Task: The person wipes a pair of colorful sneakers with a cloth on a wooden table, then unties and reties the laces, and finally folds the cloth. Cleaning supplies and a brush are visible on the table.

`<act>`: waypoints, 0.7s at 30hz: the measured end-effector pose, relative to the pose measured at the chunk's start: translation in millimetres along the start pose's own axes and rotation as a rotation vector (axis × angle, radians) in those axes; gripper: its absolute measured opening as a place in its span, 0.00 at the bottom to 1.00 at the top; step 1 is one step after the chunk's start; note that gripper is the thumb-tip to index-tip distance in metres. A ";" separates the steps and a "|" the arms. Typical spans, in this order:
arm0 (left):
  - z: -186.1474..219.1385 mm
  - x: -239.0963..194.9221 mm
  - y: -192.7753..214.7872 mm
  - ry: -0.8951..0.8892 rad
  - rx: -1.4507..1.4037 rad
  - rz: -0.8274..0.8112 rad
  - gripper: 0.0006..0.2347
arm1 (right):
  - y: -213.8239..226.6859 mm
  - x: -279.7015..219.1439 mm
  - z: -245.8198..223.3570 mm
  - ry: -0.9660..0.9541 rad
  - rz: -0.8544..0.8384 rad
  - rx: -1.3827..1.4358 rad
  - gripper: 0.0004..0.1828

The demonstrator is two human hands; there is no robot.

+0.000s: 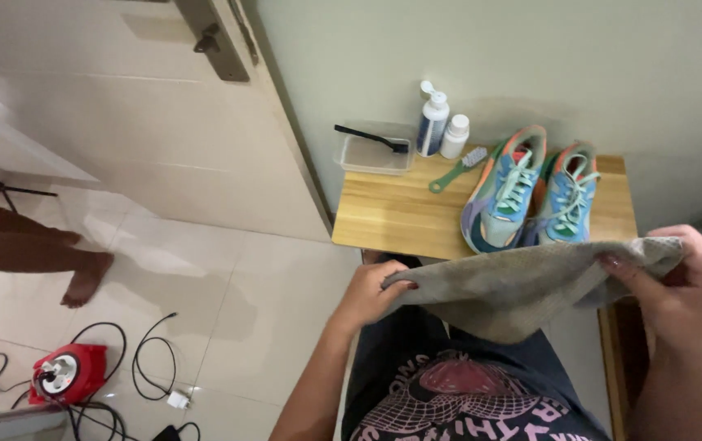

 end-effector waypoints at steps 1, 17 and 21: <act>0.4 0.5 1.8 0.032 0.000 -0.022 0.07 | 1.8 3.3 -9.4 0.032 -0.061 0.000 0.15; 39.7 31.6 -33.6 -0.149 0.257 -0.146 0.06 | 68.0 -47.5 145.0 -0.552 -0.020 0.257 0.31; 49.8 50.8 -48.7 -0.242 0.323 -0.120 0.04 | 81.0 -45.0 146.4 -0.569 -0.099 0.048 0.11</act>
Point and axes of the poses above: each hand's wrist, its own x-axis towards the middle knuckle, its own y-axis out of the back of the hand, z = x × y, the point moved 9 cm from there along x, towards the middle knuckle, and after that the axes turned 7 degrees about z, right-handed, at the moved point
